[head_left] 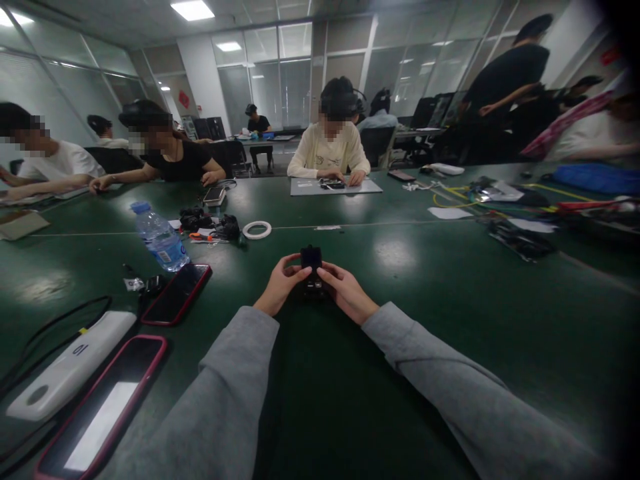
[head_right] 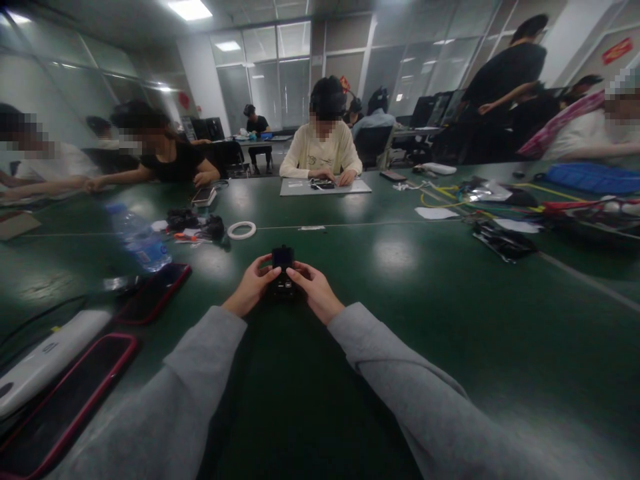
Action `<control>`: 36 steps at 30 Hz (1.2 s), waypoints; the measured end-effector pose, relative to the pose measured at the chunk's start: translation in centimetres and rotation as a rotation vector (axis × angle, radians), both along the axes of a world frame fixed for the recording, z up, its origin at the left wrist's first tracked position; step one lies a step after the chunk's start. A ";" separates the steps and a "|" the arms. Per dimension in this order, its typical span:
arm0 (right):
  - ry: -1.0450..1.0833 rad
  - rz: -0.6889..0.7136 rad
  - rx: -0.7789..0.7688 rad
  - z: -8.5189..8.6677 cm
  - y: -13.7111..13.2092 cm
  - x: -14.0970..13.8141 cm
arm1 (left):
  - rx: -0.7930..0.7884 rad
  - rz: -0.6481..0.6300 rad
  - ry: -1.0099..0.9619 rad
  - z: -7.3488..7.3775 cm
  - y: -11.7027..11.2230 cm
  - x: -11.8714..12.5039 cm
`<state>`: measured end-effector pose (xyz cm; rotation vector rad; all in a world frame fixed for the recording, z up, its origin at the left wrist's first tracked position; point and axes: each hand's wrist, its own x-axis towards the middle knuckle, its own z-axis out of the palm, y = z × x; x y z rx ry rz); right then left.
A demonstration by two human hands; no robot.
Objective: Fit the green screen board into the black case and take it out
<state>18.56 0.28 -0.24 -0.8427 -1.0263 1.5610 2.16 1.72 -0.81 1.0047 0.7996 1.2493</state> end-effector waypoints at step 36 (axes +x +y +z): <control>-0.015 0.131 0.023 -0.4 0.3 0.5 | -0.061 -0.025 -0.004 0.3 0.2 -0.9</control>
